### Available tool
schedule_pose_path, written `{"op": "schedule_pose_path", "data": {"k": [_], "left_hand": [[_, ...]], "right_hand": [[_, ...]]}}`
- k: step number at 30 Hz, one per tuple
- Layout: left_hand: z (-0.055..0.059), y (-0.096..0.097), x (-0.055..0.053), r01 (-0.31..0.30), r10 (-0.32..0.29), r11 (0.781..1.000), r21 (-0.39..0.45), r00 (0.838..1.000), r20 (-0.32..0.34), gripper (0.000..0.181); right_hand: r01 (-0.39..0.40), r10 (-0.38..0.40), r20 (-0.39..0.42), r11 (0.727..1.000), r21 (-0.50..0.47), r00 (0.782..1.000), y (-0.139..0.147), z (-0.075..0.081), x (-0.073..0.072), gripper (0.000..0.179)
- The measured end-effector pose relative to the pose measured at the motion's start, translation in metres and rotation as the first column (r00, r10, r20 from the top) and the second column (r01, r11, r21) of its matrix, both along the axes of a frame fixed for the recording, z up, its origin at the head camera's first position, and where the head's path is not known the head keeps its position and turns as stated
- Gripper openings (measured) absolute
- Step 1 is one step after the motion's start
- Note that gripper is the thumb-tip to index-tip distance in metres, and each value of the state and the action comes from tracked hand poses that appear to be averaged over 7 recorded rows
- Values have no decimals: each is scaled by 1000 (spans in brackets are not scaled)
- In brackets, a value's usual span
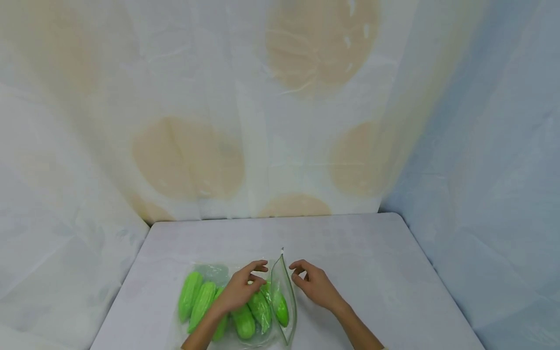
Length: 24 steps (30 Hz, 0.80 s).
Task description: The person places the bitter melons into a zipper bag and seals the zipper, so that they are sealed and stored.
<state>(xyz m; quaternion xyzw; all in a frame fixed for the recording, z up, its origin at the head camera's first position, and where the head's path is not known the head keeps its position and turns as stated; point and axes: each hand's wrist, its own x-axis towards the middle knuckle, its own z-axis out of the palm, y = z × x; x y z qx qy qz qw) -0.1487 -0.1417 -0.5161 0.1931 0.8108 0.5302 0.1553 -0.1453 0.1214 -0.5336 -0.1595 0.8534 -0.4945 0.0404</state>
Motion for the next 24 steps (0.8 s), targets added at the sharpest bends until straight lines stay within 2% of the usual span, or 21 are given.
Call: {"op": "schedule_pose_path", "data": {"k": [3,7,10,16,20,23,24], "left_hand": [[3,0,-9,-3,-2,997,-78,997,-72,45],[5,5,-27,11,-38,985,-173,987,-156,41],[6,9,-42,35,-79,975,-222,978,-191,39],[3,21,-70,72,-135,958,-277,968,-213,37],[-1,32,-81,62,-165,926,-372,954,-251,37],[-3,40,-85,42,-182,895,-445,943,-277,38],[-3,43,-85,40,-185,890,-454,942,-280,38]], "right_hand": [[41,-40,-6,999,23,999,-4,0,-14,25],[84,-84,9,996,26,996,-7,1,-35,28],[104,-105,48,994,31,993,-8,-1,-48,30],[115,-123,99,990,79,988,-14,-10,-66,31],[118,-126,68,986,114,990,-19,-11,-73,33],[116,-124,57,986,122,991,-21,-10,-76,30],[115,-122,54,986,121,991,-21,-10,-76,29]]}}
